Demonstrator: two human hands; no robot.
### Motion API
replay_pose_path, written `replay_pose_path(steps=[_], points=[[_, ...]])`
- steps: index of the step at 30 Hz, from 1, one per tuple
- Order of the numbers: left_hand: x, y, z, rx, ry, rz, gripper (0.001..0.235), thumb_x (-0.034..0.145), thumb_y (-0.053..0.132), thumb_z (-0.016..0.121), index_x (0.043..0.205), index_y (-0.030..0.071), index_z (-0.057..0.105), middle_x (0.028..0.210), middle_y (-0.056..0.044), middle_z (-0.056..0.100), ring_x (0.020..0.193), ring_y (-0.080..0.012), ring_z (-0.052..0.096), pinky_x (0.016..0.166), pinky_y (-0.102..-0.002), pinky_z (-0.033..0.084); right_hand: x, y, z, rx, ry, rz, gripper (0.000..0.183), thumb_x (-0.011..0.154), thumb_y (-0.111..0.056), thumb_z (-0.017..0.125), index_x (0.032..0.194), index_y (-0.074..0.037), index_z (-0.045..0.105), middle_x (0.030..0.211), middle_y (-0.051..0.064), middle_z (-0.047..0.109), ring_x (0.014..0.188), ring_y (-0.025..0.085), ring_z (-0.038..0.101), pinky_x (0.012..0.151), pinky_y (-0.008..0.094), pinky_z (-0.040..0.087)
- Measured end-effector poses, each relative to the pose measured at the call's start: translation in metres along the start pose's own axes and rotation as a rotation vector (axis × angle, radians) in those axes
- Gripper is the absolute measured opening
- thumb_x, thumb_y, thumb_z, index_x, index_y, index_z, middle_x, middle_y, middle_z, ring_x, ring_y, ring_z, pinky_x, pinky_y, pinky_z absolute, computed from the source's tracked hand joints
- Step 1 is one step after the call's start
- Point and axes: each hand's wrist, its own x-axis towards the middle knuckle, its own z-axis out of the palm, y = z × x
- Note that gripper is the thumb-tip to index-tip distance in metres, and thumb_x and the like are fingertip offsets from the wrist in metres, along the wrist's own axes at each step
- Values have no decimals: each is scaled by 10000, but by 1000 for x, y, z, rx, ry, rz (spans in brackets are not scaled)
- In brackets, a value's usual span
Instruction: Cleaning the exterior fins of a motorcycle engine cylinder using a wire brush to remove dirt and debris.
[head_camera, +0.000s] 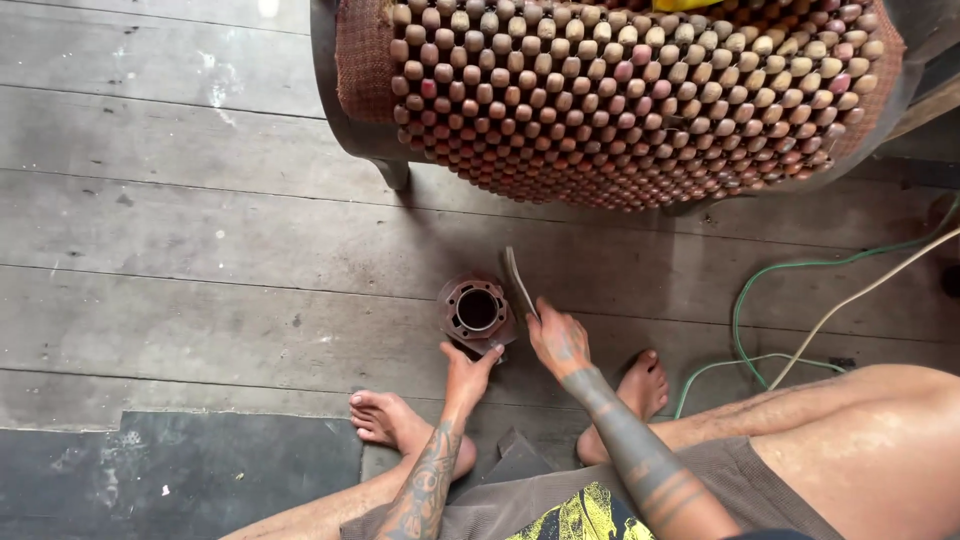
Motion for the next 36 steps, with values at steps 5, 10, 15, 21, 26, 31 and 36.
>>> replay_pose_path(steps=[5,10,15,21,26,31,36], points=[[0,2,-2,-11,0,4,1247,860,448,789,1545,-148,-65,1472,-414,401,1339,-443,515,1084,-505,466,7,2,0,26,-19,-18,502,989,-463,470,1371,-162,596,1072,247,742,1082,420,697,969,543,533],[7,-1,-3,-45,-31,-22,1325,830,467,839,1553,-133,-95,1493,-393,385,1331,-422,527,1036,-463,517,-37,25,3,-44,-38,0,414,977,-414,467,1293,-188,611,973,236,762,991,420,736,913,546,565],[11,1,-2,-192,-82,-7,1331,814,336,877,1531,-166,-125,1494,-465,282,1290,-545,494,984,-504,535,17,9,12,-79,22,-36,472,998,-474,424,1334,-188,592,934,264,753,1004,444,721,922,556,552],[20,-9,-4,-187,-86,-1,1334,825,335,881,1528,-162,-138,1515,-459,219,1221,-563,535,952,-496,562,-21,13,9,-103,25,-96,359,992,-431,432,1221,-214,603,902,232,759,938,420,745,871,530,577],[27,-12,-3,-225,-100,-20,1351,812,311,887,1520,-174,-157,1523,-460,195,1235,-571,518,956,-499,543,-12,24,20,-111,0,-70,383,987,-455,437,1251,-220,584,905,225,760,944,417,742,865,534,578],[28,-18,-3,-203,-86,-9,1374,805,355,899,1522,-167,-150,1508,-461,212,1191,-572,550,948,-498,555,26,3,21,-51,2,-73,463,1002,-464,426,1349,-200,582,956,262,751,1025,452,710,919,562,547],[34,-21,-2,-192,-95,-10,1385,792,370,911,1533,-161,-132,1505,-455,231,1169,-560,572,927,-482,568,-21,35,9,-15,-38,-83,404,967,-462,478,1259,-218,614,963,220,764,995,423,728,909,547,561]])
